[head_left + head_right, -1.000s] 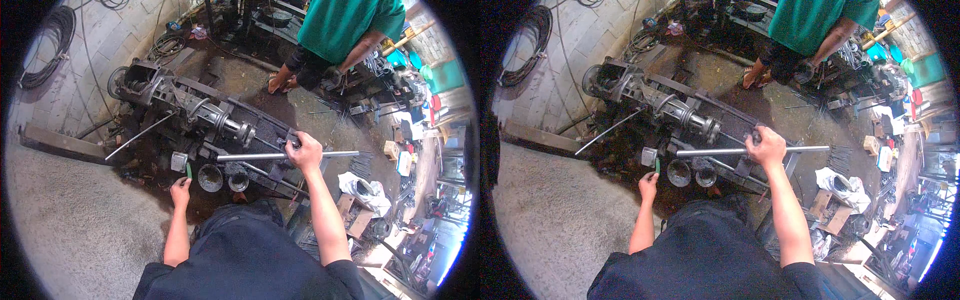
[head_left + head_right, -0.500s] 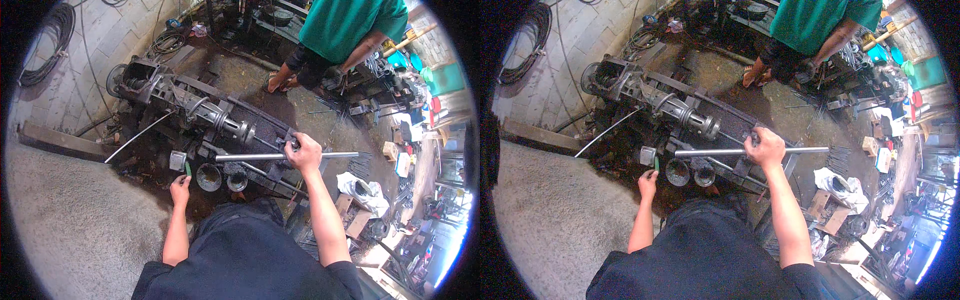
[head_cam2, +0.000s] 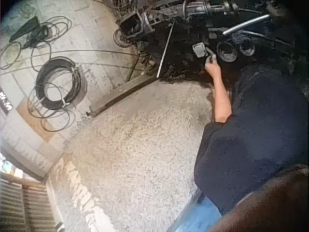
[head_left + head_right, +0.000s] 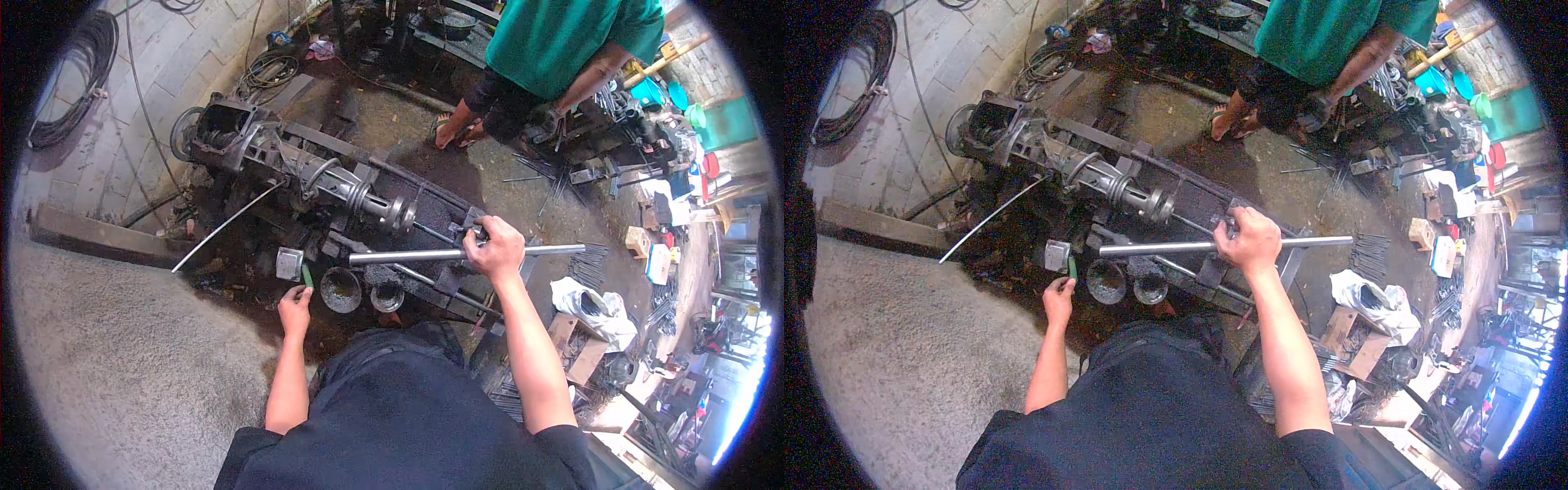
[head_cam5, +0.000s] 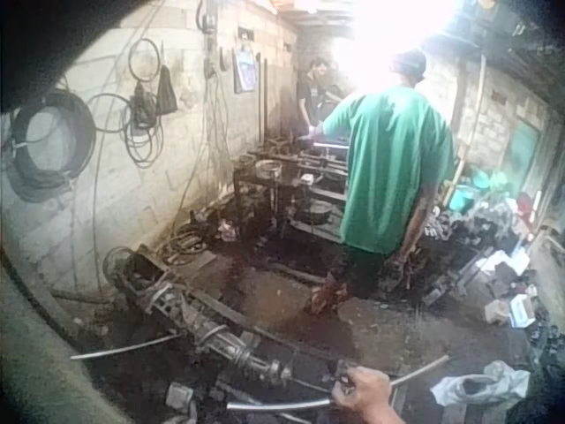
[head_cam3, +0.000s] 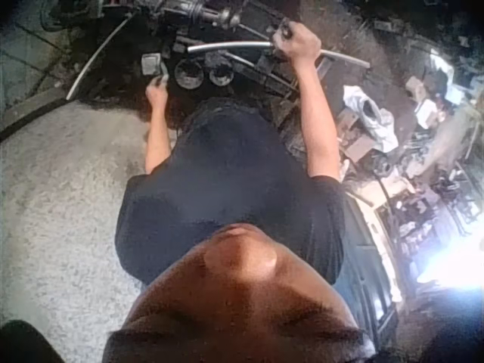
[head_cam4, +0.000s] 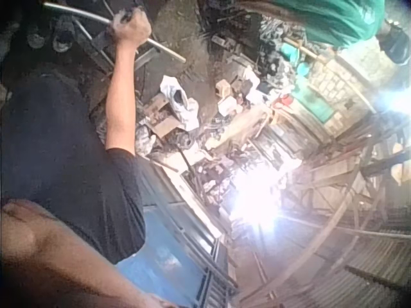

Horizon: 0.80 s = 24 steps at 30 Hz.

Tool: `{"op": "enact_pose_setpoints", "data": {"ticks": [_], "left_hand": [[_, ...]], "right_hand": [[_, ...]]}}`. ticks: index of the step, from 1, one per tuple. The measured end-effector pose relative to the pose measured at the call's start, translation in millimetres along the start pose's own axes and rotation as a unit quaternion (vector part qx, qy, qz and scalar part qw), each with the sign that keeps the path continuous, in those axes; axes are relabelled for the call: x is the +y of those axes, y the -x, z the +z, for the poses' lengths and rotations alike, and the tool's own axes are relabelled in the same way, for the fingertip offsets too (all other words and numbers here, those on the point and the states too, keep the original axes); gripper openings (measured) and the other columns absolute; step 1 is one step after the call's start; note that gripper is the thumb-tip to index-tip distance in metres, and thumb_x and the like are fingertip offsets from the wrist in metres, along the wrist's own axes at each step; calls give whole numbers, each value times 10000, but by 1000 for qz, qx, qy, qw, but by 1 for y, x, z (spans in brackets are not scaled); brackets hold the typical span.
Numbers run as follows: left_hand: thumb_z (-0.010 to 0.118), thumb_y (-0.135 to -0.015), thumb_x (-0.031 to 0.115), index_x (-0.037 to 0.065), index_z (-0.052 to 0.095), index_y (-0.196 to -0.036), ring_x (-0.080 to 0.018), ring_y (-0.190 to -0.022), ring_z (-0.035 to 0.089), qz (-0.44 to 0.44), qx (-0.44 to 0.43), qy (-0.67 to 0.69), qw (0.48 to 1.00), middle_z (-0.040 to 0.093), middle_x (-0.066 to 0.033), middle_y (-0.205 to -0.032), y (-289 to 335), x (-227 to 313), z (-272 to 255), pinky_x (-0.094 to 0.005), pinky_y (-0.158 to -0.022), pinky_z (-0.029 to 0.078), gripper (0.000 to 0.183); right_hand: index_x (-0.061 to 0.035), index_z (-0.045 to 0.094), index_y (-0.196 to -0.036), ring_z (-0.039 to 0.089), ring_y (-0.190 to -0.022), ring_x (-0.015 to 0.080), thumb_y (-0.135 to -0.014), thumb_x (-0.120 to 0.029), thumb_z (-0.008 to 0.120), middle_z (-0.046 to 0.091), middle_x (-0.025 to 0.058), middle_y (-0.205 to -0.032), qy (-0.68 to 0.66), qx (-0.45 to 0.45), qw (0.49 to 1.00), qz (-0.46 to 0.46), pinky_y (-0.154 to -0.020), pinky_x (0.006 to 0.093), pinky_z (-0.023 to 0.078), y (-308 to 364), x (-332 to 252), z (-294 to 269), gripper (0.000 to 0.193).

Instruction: Using a manual lathe to machine a metal rod.

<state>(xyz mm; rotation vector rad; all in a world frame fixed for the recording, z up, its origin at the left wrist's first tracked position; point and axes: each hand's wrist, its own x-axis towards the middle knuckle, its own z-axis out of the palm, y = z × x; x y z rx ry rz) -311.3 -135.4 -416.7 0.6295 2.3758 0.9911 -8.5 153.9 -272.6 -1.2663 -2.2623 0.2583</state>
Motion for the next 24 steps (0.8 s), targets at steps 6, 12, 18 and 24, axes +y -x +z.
{"op": "enact_pose_setpoints", "data": {"ticks": [6,12,18,24], "left_hand": [[707,-835,222,-37,689,-992,-211,-743,682,-30,-9,24,999,709,-166,-827,1,-3,1,-334,-696,510,304],[709,-834,227,-33,690,-991,-200,-714,668,-14,1,35,999,710,-155,-822,1,-9,4,-331,-682,504,304],[711,-838,240,-39,683,-1006,-184,-715,667,-28,-19,19,999,710,-145,-815,-2,-14,2,-322,-679,504,327],[703,-854,219,-42,684,-1004,-145,-713,638,-16,-18,24,999,705,-101,-827,-1,-11,1,-293,-680,504,302]], "right_hand": [[-63,670,-810,641,-658,291,-681,-185,684,650,111,-750,-8,9,1000,-8,-600,361,508,-1,-3,-1,178],[-57,674,-820,652,-685,295,-693,-192,674,663,113,-779,6,-20,1000,17,-625,358,520,-3,-7,-4,185],[-55,675,-840,666,-749,305,-695,-196,677,677,126,-824,12,-23,1000,15,-674,371,528,-3,-6,-2,201],[-54,676,-850,669,-766,303,-698,-200,678,681,129,-841,16,-33,999,24,-694,367,533,-1,-6,-1,211]]}}
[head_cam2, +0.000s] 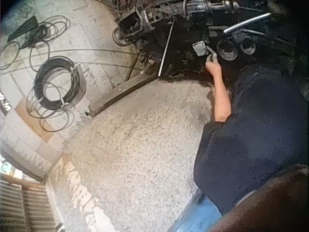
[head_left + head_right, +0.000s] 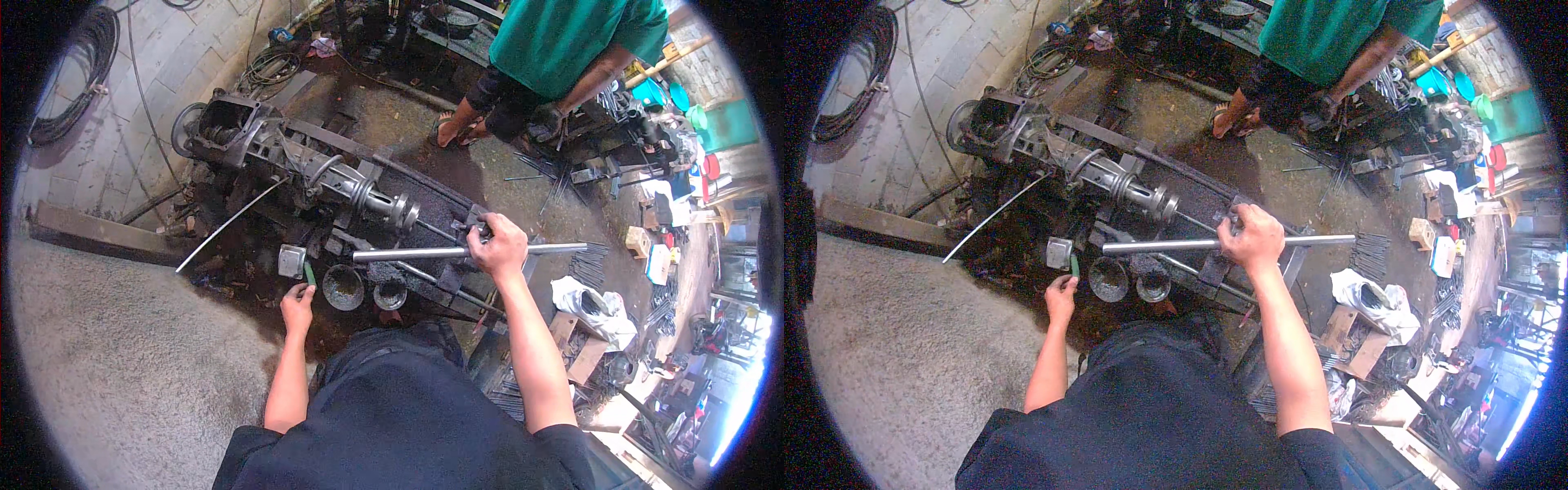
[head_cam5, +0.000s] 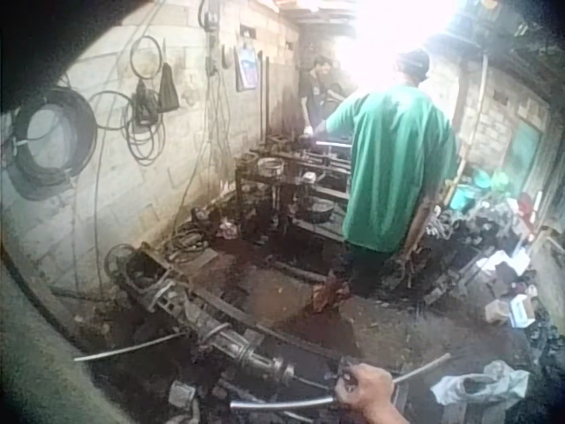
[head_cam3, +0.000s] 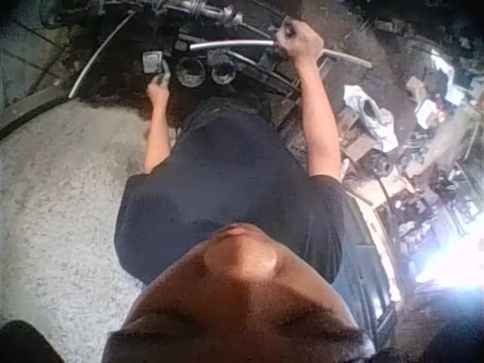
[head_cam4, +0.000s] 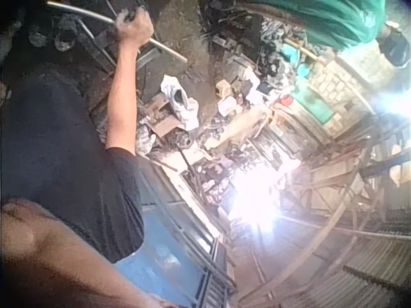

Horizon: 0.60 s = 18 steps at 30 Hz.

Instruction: Using a manual lathe to machine a metal rod.

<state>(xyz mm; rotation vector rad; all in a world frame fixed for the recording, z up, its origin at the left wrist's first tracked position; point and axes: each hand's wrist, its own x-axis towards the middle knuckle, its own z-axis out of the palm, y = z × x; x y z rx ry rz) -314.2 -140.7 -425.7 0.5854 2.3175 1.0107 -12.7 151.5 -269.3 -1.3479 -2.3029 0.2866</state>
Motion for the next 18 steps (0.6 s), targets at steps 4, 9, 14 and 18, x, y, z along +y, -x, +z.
{"op": "enact_pose_setpoints", "data": {"ticks": [4,9,14,18], "left_hand": [[696,-860,228,-45,678,-1014,-150,-714,642,2,-8,-12,1000,705,-105,-829,0,1,-1,-293,-682,506,314],[692,-863,224,-42,676,-1020,-143,-708,639,9,-7,-5,1000,702,-104,-831,0,-1,0,-285,-674,504,309],[684,-864,192,-41,675,-1007,-135,-715,637,-6,-8,14,1000,700,-92,-832,0,-1,1,-277,-679,504,274],[684,-862,184,-43,673,-1004,-132,-713,632,-10,-10,26,1000,699,-85,-834,-1,-2,2,-275,-679,504,268]], "right_hand": [[-53,676,-849,670,-767,303,-702,-206,674,681,127,-835,1,16,1000,-10,-694,364,533,-1,1,2,211],[-57,677,-846,669,-758,303,-703,-211,672,680,123,-828,1,15,1000,-4,-687,365,532,0,1,3,211],[-58,675,-837,664,-716,296,-704,-212,670,674,119,-801,1,20,1000,0,-654,358,528,1,0,4,204],[-73,639,-770,633,-660,318,-686,-240,677,629,112,-716,-15,57,998,-25,-602,410,515,-1,1,8,191]]}}
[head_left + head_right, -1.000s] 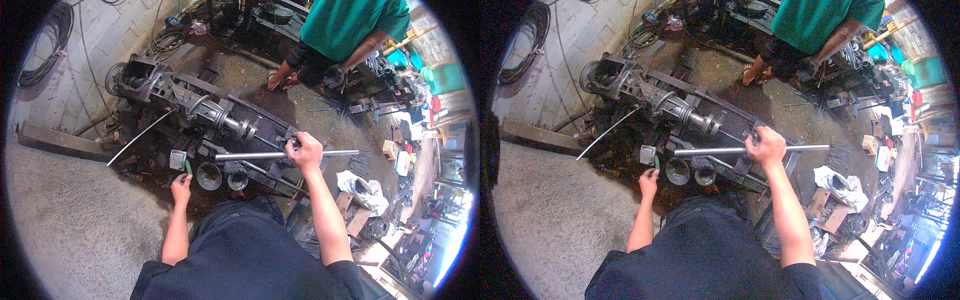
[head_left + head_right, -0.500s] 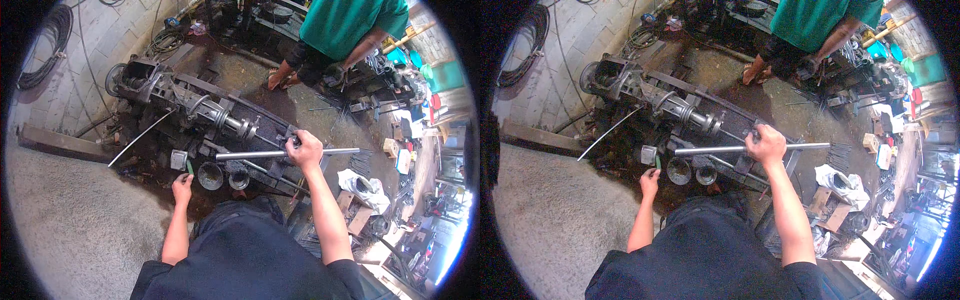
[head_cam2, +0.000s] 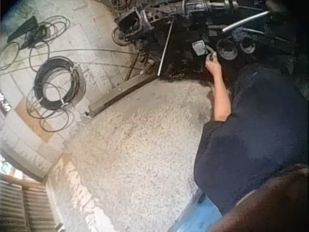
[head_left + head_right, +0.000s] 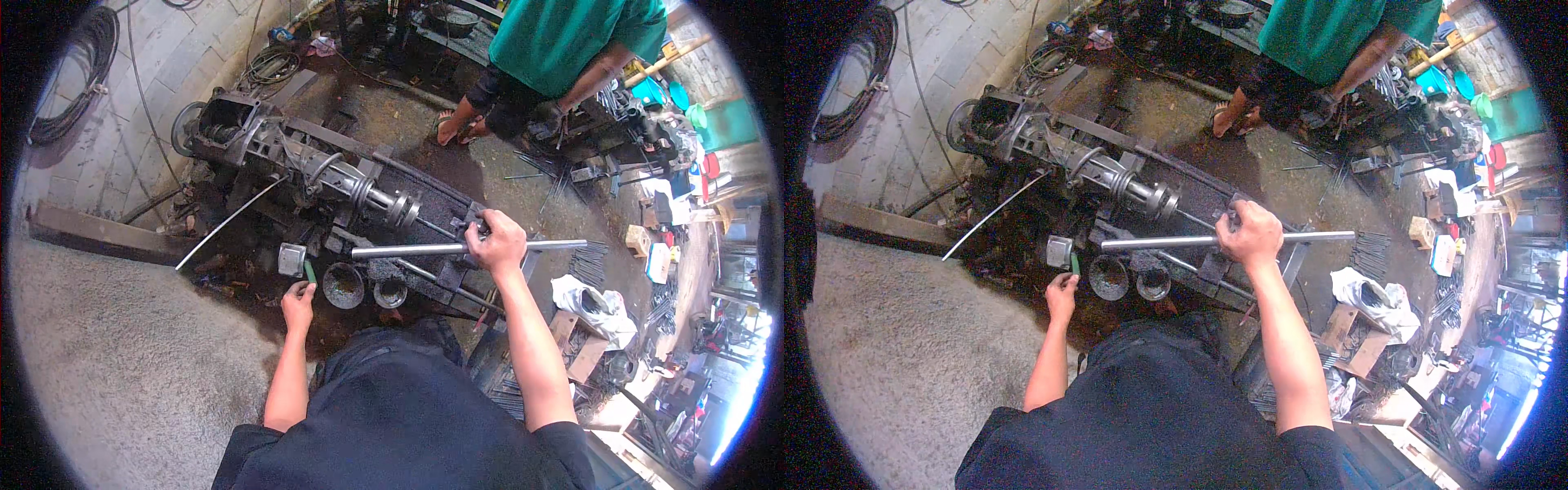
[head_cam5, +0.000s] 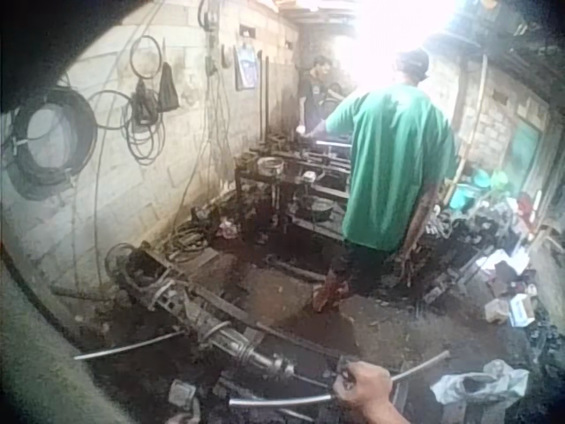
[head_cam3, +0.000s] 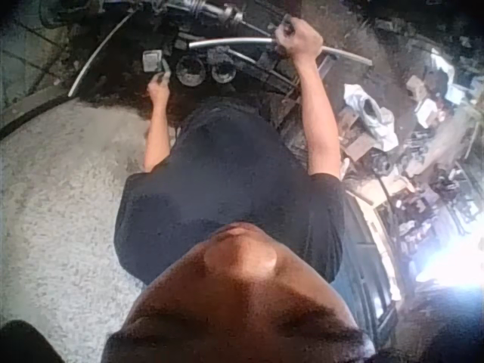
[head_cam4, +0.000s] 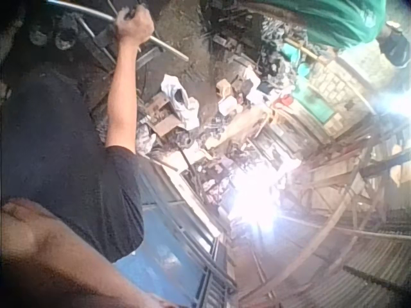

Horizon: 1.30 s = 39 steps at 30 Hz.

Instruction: Using a manual lathe to machine a metal rod.

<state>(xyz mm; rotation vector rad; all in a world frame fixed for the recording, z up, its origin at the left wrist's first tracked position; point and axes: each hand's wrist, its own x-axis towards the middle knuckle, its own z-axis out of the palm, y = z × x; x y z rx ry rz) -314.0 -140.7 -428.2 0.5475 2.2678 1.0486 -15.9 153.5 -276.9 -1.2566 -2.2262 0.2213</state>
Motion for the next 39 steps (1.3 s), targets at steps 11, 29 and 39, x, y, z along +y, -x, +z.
{"op": "enact_pose_setpoints", "data": {"ticks": [11,29,39], "left_hand": [[722,-833,225,-39,681,-988,-181,-741,661,4,4,-6,1000,707,-140,-827,-2,-3,1,-318,-704,504,309],[705,-851,208,-47,670,-1013,-141,-725,632,7,-2,-15,1000,697,-95,-851,-2,-1,1,-283,-681,504,303],[719,-822,203,-28,685,-969,-141,-705,643,-4,12,8,1000,700,-99,-784,0,0,3,-298,-679,501,276]], "right_hand": [[-81,622,-751,632,-665,315,-668,-231,644,622,107,-709,-4,-13,1000,21,-613,423,512,1,-1,-1,174],[-75,562,-688,613,-637,328,-649,-189,619,585,119,-666,19,-23,1000,10,-577,435,497,-1,-4,-2,133],[-77,565,-692,606,-614,318,-650,-181,626,580,113,-656,13,-9,1000,-24,-558,428,489,-3,-4,0,128]]}}
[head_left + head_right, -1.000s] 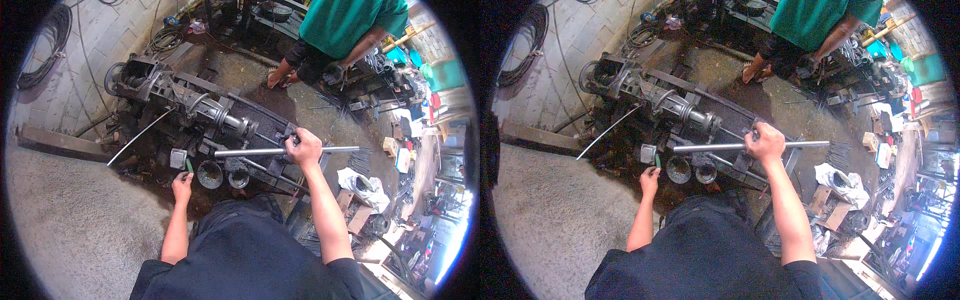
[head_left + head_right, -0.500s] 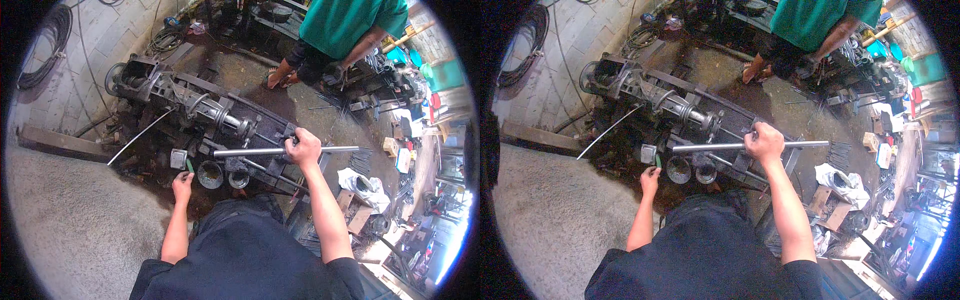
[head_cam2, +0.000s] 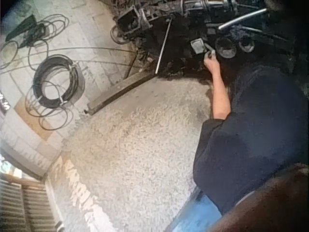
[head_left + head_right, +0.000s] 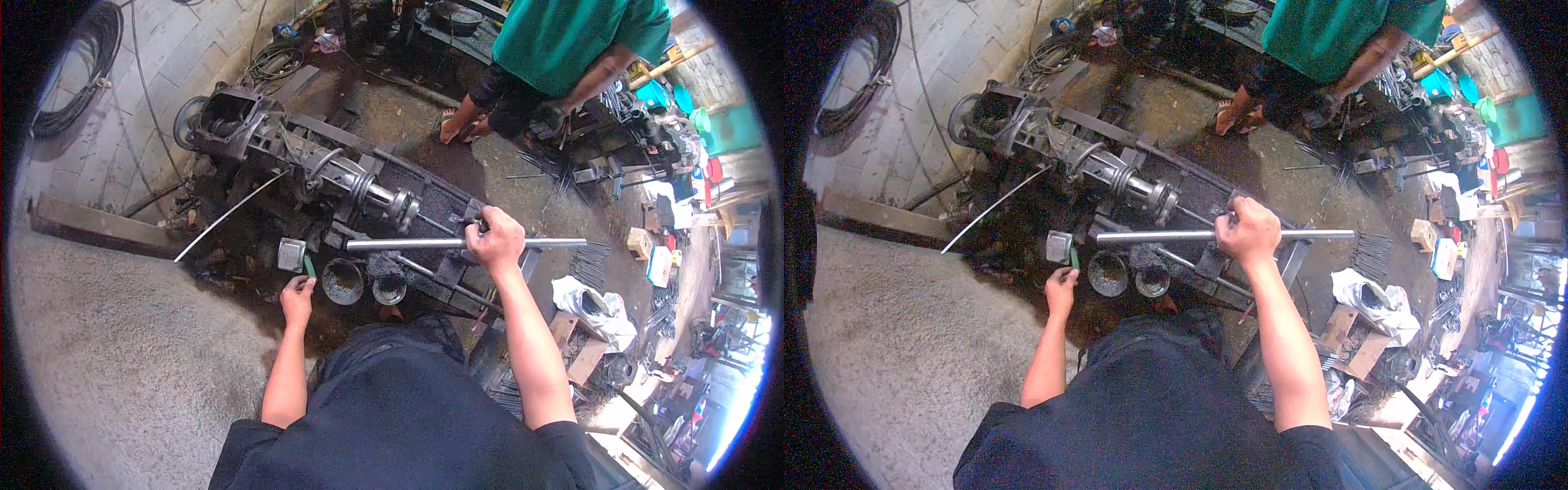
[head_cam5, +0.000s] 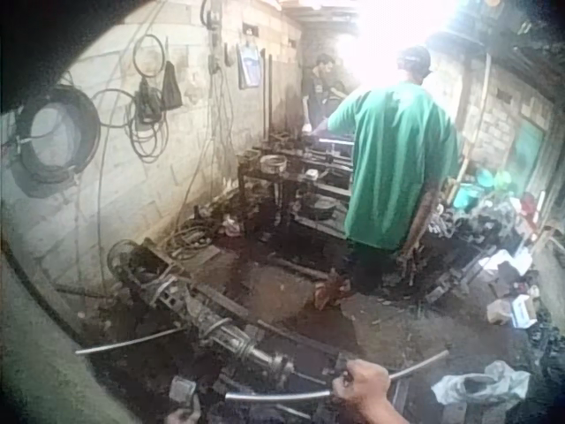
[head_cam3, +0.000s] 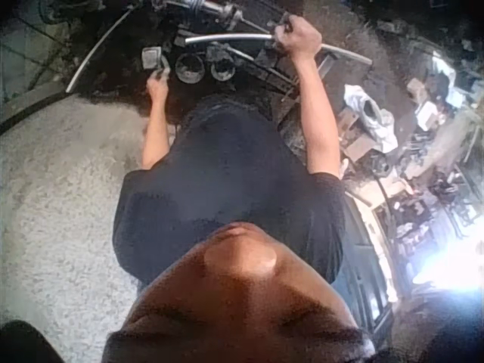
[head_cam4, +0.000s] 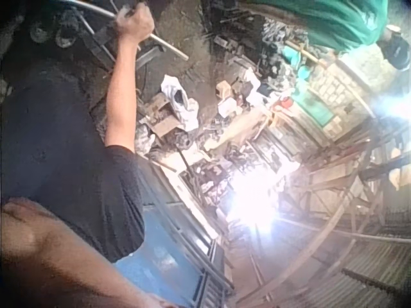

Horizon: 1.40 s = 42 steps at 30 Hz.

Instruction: Using a manual lathe to machine a metal rod.

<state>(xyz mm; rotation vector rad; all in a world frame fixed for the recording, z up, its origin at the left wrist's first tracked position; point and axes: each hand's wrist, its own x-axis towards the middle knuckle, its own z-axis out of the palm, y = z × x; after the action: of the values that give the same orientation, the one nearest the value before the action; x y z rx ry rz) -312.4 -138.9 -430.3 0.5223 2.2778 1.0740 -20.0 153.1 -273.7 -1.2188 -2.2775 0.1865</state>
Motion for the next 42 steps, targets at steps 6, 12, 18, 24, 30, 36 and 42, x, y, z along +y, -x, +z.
{"op": "enact_pose_setpoints", "data": {"ticks": [6,12,18,24,30,36,42], "left_hand": [[703,-845,186,-32,678,-981,-136,-693,632,-4,11,10,1000,696,-93,-781,1,-4,5,-294,-664,495,258],[693,-857,187,-39,670,-994,-141,-686,632,0,14,31,999,696,-98,-784,1,-10,7,-289,-657,496,266],[696,-851,200,-28,673,-994,-122,-667,619,-12,12,48,999,685,-76,-764,2,-11,8,-278,-638,485,270],[697,-850,198,-27,671,-995,-102,-653,595,-22,11,33,999,676,-59,-752,2,-9,8,-266,-628,468,268],[698,-853,194,-29,664,-988,-101,-649,588,-20,8,77,997,667,-51,-745,0,-11,10,-266,-624,466,263],[705,-851,207,-36,655,-992,-111,-661,594,-16,-7,39,999,668,-61,-753,-1,1,6,-270,-629,471,285],[718,-840,235,-43,649,-982,-120,-680,608,-8,-23,49,998,677,-74,-766,-3,6,5,-274,-644,478,319]], "right_hand": [[-75,557,-681,600,-604,317,-640,-178,620,572,116,-646,-20,11,1000,-3,-554,419,489,1,3,2,127],[-74,553,-678,600,-613,319,-630,-186,620,572,117,-650,-3,8,1000,-10,-552,417,487,-1,1,3,139],[-73,534,-663,588,-602,328,-628,-173,622,560,119,-642,-12,11,1000,-5,-543,426,472,3,5,5,138],[-74,528,-655,583,-603,328,-626,-166,623,553,118,-639,-15,21,1000,-9,-549,427,470,2,5,6,136],[-76,531,-656,587,-611,321,-626,-167,623,557,113,-646,-9,18,1000,-9,-555,423,471,1,2,5,132],[-79,541,-662,584,-606,316,-625,-167,625,557,106,-647,6,3,1000,-5,-554,419,468,2,3,7,127],[-84,534,-667,576,-593,314,-627,-166,623,550,104,-640,9,26,999,-19,-545,417,460,2,5,9,127]]}}
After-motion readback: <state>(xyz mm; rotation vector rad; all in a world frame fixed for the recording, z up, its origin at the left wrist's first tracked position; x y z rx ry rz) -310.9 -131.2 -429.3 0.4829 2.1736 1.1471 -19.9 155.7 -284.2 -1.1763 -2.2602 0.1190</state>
